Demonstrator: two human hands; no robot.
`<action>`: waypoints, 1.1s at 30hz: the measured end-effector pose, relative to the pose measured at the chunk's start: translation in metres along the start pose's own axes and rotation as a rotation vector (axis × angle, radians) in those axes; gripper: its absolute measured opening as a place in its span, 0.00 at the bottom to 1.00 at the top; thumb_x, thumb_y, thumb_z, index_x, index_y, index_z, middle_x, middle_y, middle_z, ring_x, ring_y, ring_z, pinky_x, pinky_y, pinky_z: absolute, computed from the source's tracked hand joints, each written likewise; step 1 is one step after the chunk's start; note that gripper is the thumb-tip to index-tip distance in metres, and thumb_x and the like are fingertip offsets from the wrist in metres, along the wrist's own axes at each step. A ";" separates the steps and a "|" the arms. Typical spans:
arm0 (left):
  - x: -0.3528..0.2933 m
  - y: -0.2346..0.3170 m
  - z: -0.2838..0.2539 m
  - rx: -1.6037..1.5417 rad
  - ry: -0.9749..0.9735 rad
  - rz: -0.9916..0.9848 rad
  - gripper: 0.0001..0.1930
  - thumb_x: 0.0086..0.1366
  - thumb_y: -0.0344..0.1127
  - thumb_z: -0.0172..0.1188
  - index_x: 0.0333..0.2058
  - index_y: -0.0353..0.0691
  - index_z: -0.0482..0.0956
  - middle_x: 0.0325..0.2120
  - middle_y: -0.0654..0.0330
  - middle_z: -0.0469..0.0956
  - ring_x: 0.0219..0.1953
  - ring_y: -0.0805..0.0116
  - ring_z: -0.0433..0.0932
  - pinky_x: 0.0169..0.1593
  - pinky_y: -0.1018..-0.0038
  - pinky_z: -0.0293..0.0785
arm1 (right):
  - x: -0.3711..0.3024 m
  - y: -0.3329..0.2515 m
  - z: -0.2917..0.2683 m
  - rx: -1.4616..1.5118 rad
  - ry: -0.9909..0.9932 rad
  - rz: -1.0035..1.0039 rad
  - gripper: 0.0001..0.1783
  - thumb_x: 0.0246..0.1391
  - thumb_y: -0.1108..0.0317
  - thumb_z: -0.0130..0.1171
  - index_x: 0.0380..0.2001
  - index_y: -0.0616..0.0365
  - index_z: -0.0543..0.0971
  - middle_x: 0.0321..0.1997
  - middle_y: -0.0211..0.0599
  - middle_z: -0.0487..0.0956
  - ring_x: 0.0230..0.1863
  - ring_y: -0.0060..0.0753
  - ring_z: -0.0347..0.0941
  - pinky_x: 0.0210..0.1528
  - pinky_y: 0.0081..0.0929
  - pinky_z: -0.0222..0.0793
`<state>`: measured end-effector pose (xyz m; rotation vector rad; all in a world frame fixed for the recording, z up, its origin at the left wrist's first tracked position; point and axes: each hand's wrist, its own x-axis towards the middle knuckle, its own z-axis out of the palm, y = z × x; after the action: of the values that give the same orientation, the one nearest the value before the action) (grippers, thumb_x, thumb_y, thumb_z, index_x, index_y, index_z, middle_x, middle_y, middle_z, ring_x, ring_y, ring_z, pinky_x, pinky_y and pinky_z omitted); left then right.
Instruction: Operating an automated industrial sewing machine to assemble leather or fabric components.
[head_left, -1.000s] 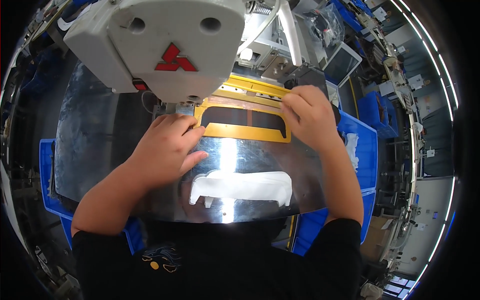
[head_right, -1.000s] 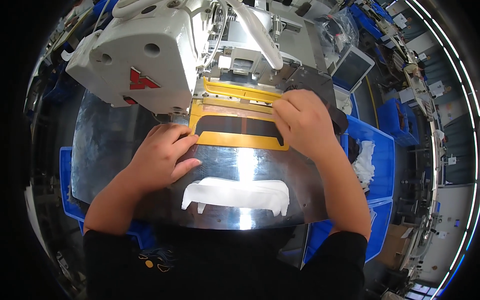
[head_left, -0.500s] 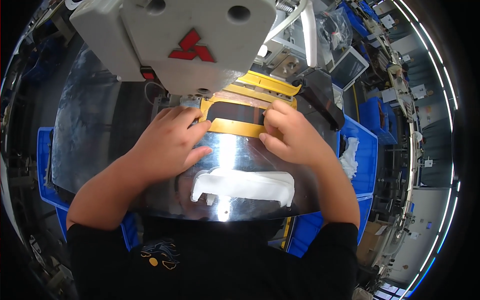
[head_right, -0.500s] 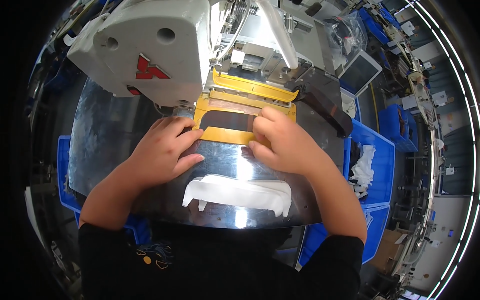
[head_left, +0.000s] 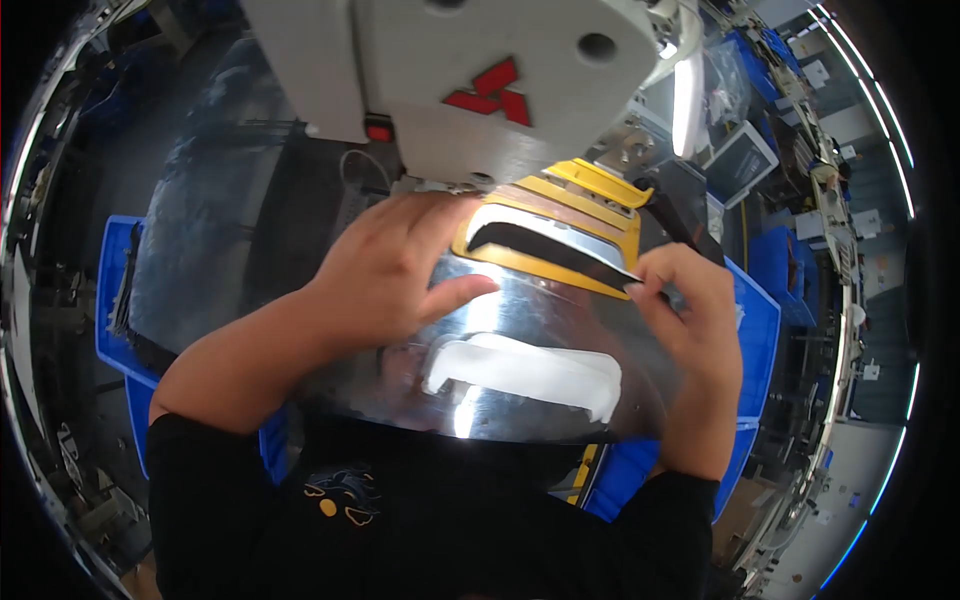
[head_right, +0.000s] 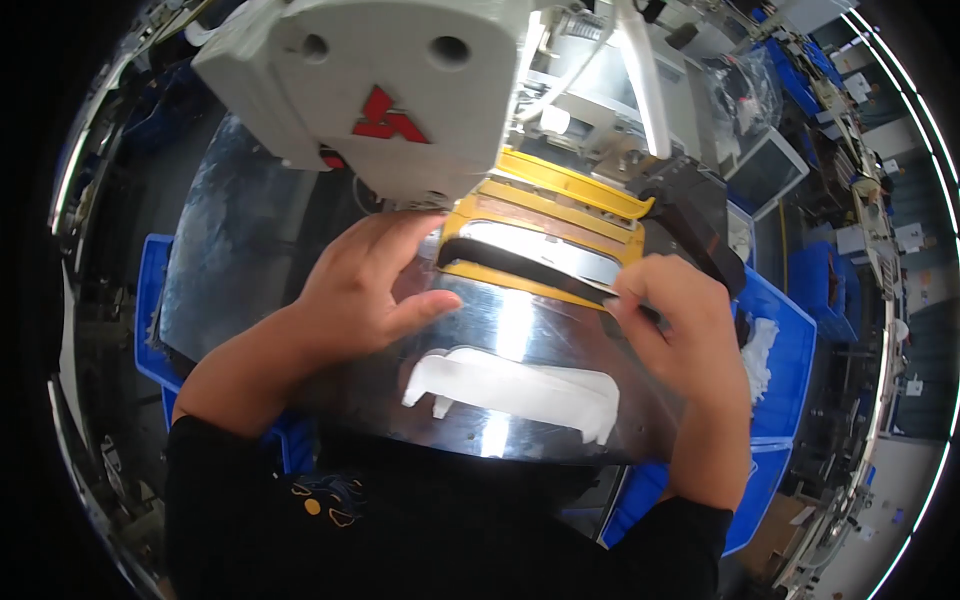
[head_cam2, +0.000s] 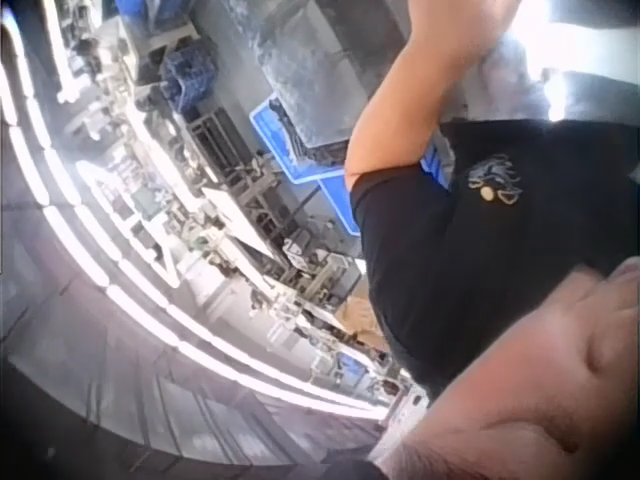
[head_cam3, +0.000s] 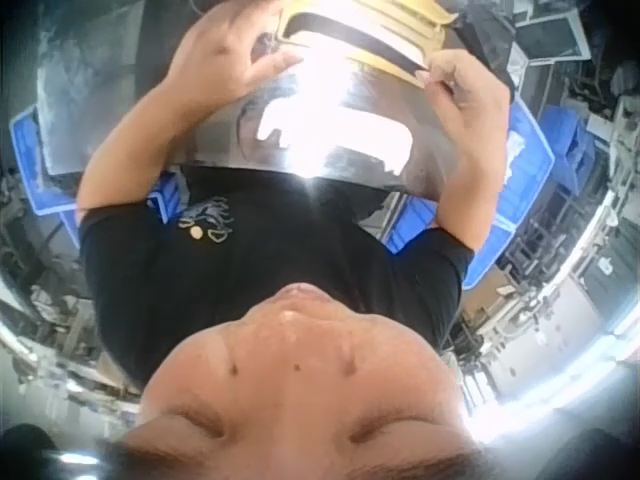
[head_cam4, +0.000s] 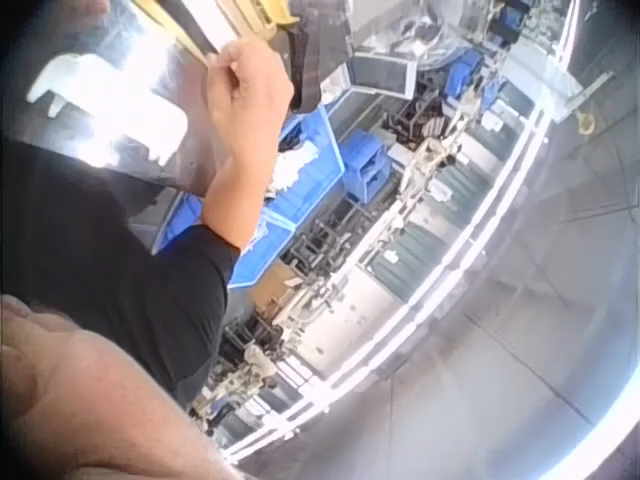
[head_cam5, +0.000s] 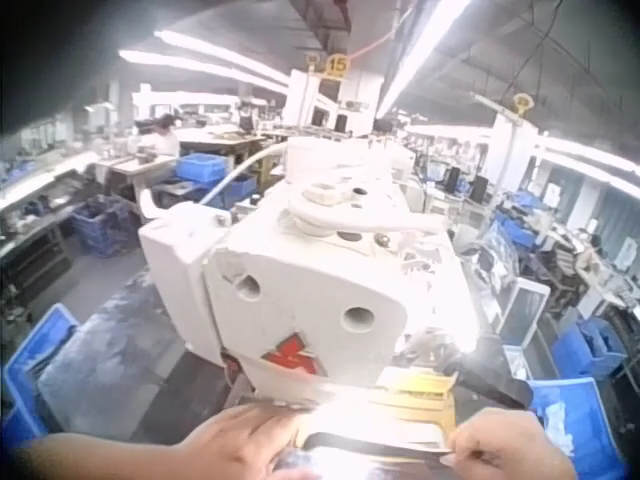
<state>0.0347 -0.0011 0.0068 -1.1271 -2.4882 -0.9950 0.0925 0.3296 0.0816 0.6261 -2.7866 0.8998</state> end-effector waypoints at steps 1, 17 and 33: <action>-0.002 0.004 -0.003 -0.078 0.002 -0.003 0.32 0.66 0.46 0.75 0.61 0.31 0.77 0.51 0.44 0.83 0.49 0.46 0.84 0.55 0.57 0.82 | -0.005 -0.006 -0.003 -0.014 -0.017 -0.017 0.09 0.51 0.83 0.67 0.32 0.60 0.79 0.35 0.38 0.84 0.35 0.40 0.81 0.38 0.30 0.76; -0.148 -0.042 -0.130 -0.096 0.727 -0.739 0.10 0.81 0.40 0.59 0.46 0.40 0.82 0.29 0.71 0.76 0.30 0.81 0.74 0.35 0.79 0.72 | -0.038 0.081 0.046 0.618 0.189 0.191 0.07 0.72 0.66 0.60 0.44 0.58 0.79 0.36 0.28 0.78 0.39 0.20 0.73 0.47 0.19 0.68; -0.294 -0.126 -0.211 0.469 1.104 -1.183 0.27 0.79 0.53 0.59 0.59 0.32 0.80 0.51 0.46 0.85 0.55 0.55 0.83 0.61 0.65 0.76 | -0.061 0.060 -0.008 0.388 0.331 0.077 0.08 0.74 0.67 0.57 0.46 0.60 0.80 0.38 0.31 0.79 0.41 0.21 0.74 0.50 0.20 0.69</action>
<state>0.1280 -0.3710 -0.0338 0.9627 -1.9797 -0.7583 0.1216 0.3992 0.0409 0.3721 -2.3724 1.4335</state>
